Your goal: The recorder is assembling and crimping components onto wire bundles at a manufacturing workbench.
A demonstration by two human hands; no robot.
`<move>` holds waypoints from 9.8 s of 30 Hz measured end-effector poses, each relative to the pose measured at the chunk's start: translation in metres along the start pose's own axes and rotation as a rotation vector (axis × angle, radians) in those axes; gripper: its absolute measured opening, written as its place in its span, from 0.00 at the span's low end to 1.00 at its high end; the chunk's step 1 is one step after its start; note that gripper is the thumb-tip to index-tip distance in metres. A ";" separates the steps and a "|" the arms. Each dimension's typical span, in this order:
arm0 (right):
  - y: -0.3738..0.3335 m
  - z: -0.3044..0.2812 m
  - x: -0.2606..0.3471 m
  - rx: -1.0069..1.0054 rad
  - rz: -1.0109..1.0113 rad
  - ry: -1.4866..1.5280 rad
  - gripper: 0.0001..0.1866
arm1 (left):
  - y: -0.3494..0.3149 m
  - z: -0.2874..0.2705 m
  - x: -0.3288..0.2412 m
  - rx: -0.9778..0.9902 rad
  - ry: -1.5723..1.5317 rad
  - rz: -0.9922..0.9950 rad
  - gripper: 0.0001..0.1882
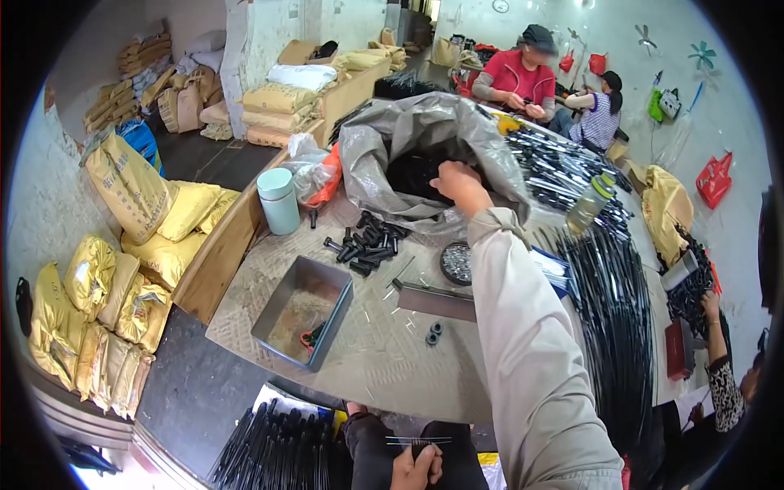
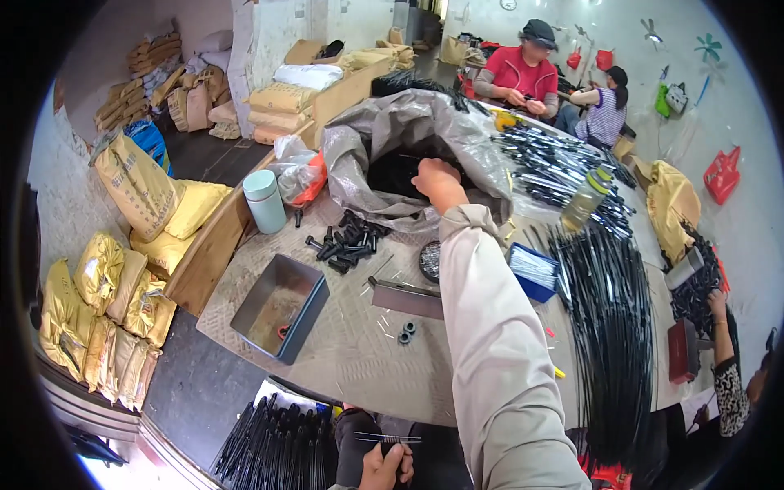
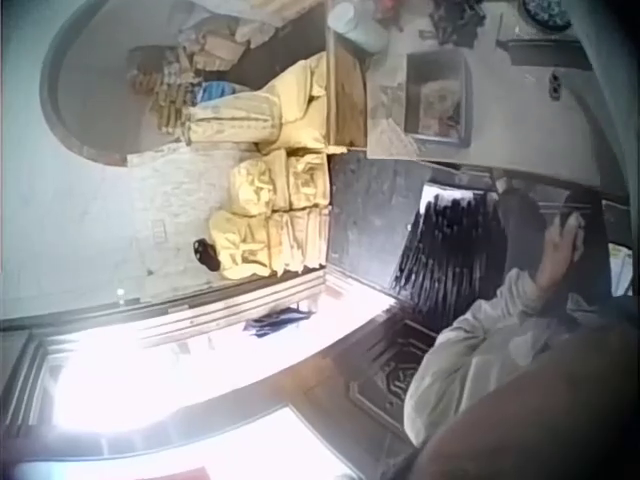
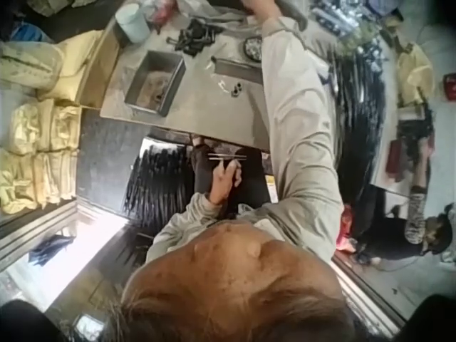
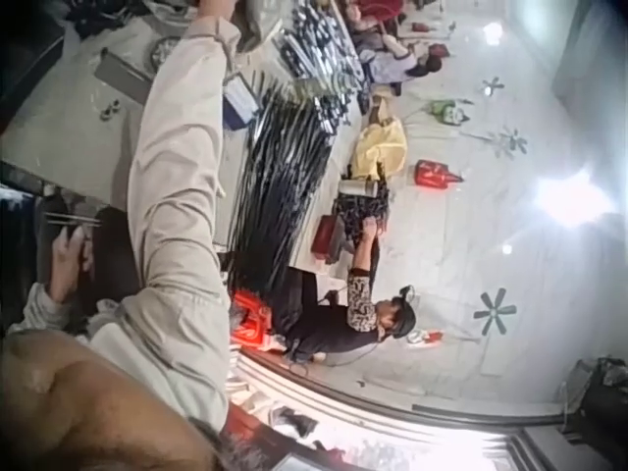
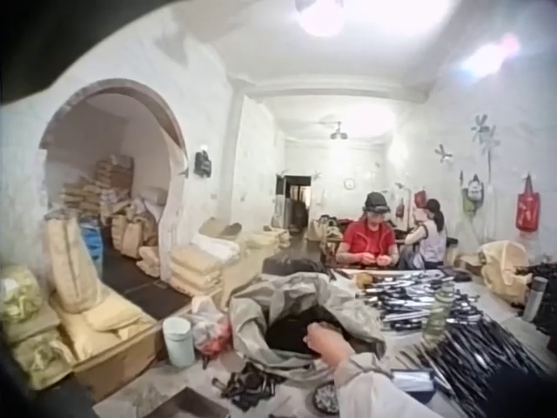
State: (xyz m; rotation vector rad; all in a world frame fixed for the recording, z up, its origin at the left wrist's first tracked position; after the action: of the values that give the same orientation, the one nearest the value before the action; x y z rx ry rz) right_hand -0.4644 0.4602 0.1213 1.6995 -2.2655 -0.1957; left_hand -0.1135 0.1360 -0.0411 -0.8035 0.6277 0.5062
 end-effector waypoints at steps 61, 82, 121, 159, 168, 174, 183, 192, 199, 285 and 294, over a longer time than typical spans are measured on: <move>-0.461 -0.037 0.058 0.354 0.200 1.702 0.07 | -0.074 0.082 0.042 0.252 0.151 0.303 0.08; -0.461 -0.053 0.081 0.449 0.031 1.632 0.06 | -0.079 0.078 0.031 0.204 0.158 0.333 0.12; -0.532 -0.039 0.057 -0.408 0.570 1.782 0.10 | -0.088 0.052 0.003 -0.057 0.121 0.619 0.14; -0.514 -0.046 0.112 0.051 0.102 1.636 0.08 | -0.091 0.019 -0.017 0.039 0.198 0.506 0.16; -0.510 -0.031 0.099 0.071 0.167 1.543 0.10 | -0.082 0.012 -0.010 0.075 0.221 0.751 0.13; -0.465 -0.107 0.025 -0.534 0.062 1.760 0.13 | -0.071 0.041 0.010 0.149 -0.155 0.376 0.10; -0.436 -0.081 0.115 0.597 -0.145 1.437 0.12 | -0.067 0.043 0.031 0.222 -0.307 0.170 0.05; -0.435 -0.078 0.108 0.550 -0.048 1.684 0.20 | -0.068 0.049 0.024 0.208 -0.313 0.145 0.08; -0.436 -0.082 0.103 0.463 -0.070 1.498 0.18 | -0.067 0.047 0.021 0.181 -0.301 0.189 0.09; -0.514 -0.045 0.119 -0.172 0.160 1.590 0.08 | -0.077 0.019 0.001 0.262 -0.158 0.419 0.19; -0.517 -0.037 0.116 -0.212 0.180 1.692 0.08 | -0.075 0.012 0.002 0.230 -0.265 0.405 0.17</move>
State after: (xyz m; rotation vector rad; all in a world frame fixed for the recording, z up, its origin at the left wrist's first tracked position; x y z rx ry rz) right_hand -0.0103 0.2022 0.0266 0.7902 -0.9721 0.7331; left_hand -0.0611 0.1014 0.0012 -0.3799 0.5895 0.8772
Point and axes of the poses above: each hand's wrist, its own y-axis towards the middle knuckle, its own z-axis out of the palm, x = y × z, the point moved 10 cm from there along y, towards the middle knuckle, and after that the axes turned 3 degrees about -z, right-handed, at the moved point
